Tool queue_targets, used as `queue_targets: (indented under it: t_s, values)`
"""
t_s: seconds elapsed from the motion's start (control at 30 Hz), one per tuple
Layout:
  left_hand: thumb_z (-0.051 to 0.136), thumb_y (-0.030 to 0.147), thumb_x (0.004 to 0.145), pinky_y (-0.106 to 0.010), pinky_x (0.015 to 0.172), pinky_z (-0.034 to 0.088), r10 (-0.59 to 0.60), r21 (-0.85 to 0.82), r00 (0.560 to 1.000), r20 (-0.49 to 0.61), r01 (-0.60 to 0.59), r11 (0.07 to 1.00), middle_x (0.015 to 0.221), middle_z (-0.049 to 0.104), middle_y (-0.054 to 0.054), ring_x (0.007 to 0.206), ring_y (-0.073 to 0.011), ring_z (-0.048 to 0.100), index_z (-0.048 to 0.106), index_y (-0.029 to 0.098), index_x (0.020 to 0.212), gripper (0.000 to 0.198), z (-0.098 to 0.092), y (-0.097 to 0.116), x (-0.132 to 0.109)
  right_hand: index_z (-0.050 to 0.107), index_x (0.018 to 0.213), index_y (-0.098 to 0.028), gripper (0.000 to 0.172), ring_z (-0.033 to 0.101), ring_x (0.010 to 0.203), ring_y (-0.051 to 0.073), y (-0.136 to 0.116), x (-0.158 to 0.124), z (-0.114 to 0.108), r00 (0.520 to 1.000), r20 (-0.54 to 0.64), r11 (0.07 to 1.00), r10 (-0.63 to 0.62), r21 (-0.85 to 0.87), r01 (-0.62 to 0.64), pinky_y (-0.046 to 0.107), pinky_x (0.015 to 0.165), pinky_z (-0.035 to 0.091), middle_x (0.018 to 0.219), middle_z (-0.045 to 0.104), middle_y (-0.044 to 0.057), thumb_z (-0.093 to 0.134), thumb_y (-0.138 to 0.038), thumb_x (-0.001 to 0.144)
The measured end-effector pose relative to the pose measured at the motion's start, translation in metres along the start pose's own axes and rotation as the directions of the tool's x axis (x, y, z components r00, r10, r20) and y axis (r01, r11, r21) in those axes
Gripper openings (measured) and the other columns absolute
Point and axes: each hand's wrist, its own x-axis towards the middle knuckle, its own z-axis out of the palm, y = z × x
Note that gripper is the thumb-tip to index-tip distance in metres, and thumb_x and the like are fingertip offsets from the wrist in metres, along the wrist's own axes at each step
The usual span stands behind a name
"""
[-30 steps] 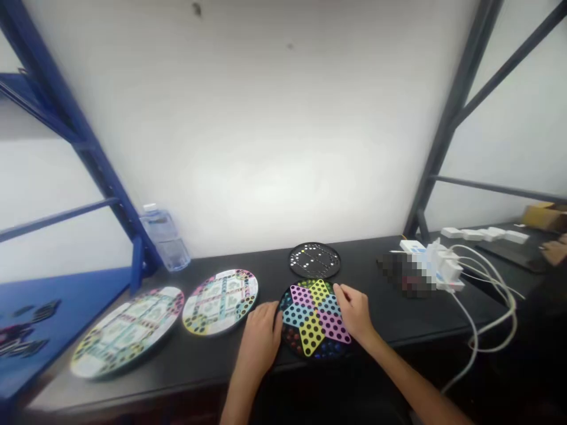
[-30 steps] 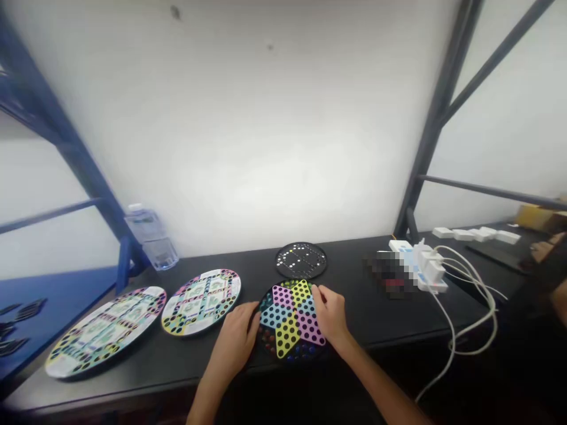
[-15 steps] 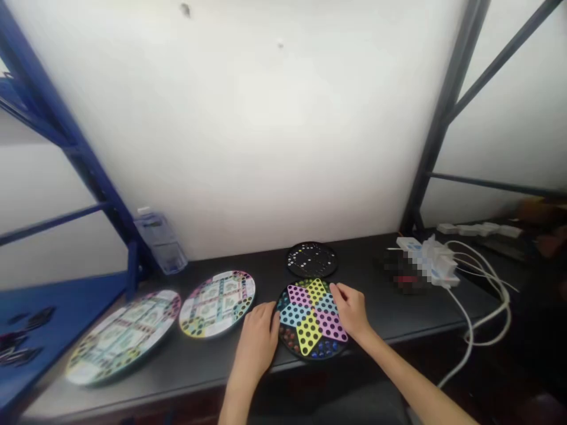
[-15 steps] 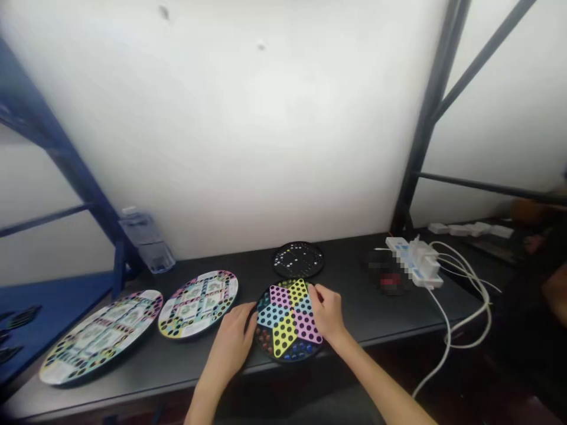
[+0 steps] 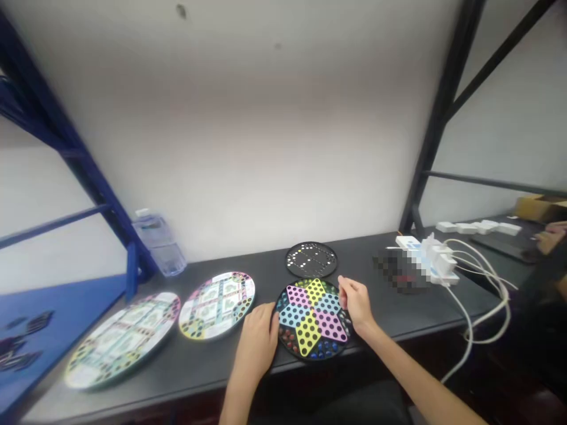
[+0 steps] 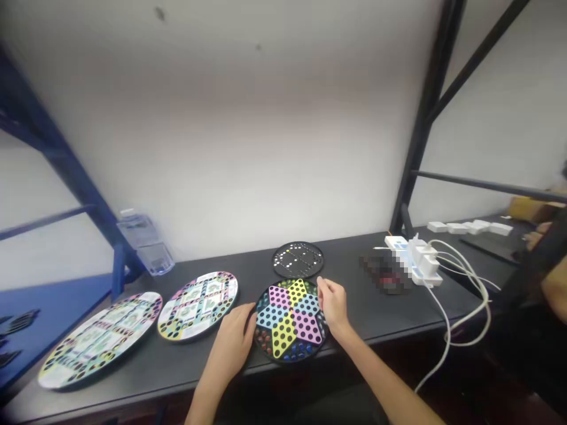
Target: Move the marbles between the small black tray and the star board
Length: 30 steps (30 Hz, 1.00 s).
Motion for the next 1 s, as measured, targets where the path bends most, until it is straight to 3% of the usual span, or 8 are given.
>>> queue_targets:
  t_s: [0.1,0.17,0.3,0.47,0.53,0.7,1.0]
  values:
    - [0.038,0.032,0.100,-0.045,0.100,0.046,0.000,-0.001,1.000,0.002,0.000,1.000,0.120,0.066,-0.011,0.115,-0.0261,0.060,0.059,0.019,0.122,0.033,0.000,0.000,0.000,0.045,0.057,-0.021,0.046,0.037,0.043,0.010,-0.003,0.012,-0.012,0.998,0.019,0.994,0.054,0.089,-0.055,0.024,0.044,0.028,0.048,0.041,-0.004,0.055,-0.054,0.088]
    - [0.038,0.032,0.100,-0.045,0.100,0.046,-0.002,-0.004,1.000,-0.001,0.002,1.000,0.120,0.066,-0.010,0.114,-0.0261,0.060,0.059,0.019,0.123,0.033,0.000,0.000,0.000,0.048,0.058,-0.020,0.045,0.038,0.042,0.010,-0.009,0.019,-0.024,0.988,0.142,0.998,0.063,0.019,-0.066,0.024,0.043,0.028,0.048,0.043,-0.004,0.058,-0.053,0.086]
    - [0.038,0.032,0.101,-0.046,0.101,0.046,-0.005,-0.008,1.000,0.007,0.005,1.000,0.120,0.066,-0.011,0.115,-0.0263,0.059,0.059,0.018,0.123,0.034,0.000,0.000,0.000,0.060,0.070,-0.018,0.033,0.043,0.045,0.010,-0.024,0.029,-0.051,0.890,0.448,0.979,0.090,-0.205,0.004,0.023,0.044,0.031,0.053,0.053,-0.003,0.062,-0.048,0.084]
    - [0.037,0.032,0.101,-0.046,0.100,0.045,-0.006,-0.005,1.000,0.013,0.006,1.000,0.120,0.066,-0.011,0.115,-0.0262,0.059,0.059,0.018,0.123,0.034,0.000,0.000,0.001,0.064,0.079,-0.017,0.025,0.055,0.060,0.013,-0.024,0.031,-0.067,0.776,0.617,0.919,0.130,-0.370,0.140,0.024,0.056,0.041,0.065,0.063,0.000,0.076,-0.038,0.072]
    - [0.037,0.032,0.101,-0.046,0.100,0.046,-0.004,-0.002,1.000,0.015,0.004,1.000,0.119,0.066,-0.011,0.114,-0.0262,0.060,0.060,0.018,0.122,0.034,0.000,0.000,0.002,0.062,0.079,-0.017,0.027,0.054,0.062,0.013,-0.022,0.030,-0.067,0.749,0.643,0.903,0.157,-0.400,0.154,0.023,0.057,0.041,0.067,0.062,-0.001,0.080,-0.036,0.068]
    - [0.038,0.032,0.100,-0.045,0.099,0.046,-0.003,0.001,1.000,0.002,0.003,1.000,0.119,0.067,-0.011,0.114,-0.0262,0.061,0.060,0.019,0.122,0.034,0.000,-0.001,0.001,0.057,0.076,-0.018,0.034,0.050,0.061,0.011,-0.021,0.030,-0.066,0.742,0.649,0.889,0.165,-0.423,0.172,0.023,0.056,0.038,0.065,0.058,-0.004,0.084,-0.033,0.061]
    - [0.037,0.032,0.100,-0.047,0.100,0.046,0.006,-0.013,1.000,-0.008,-0.006,1.000,0.119,0.066,-0.012,0.113,-0.0266,0.061,0.060,0.018,0.123,0.034,0.002,-0.002,0.000,0.057,0.080,-0.018,0.025,0.054,0.062,0.012,-0.021,0.030,-0.070,0.690,0.702,0.914,0.176,-0.377,0.152,0.023,0.056,0.040,0.067,0.059,-0.003,0.076,-0.020,0.064]
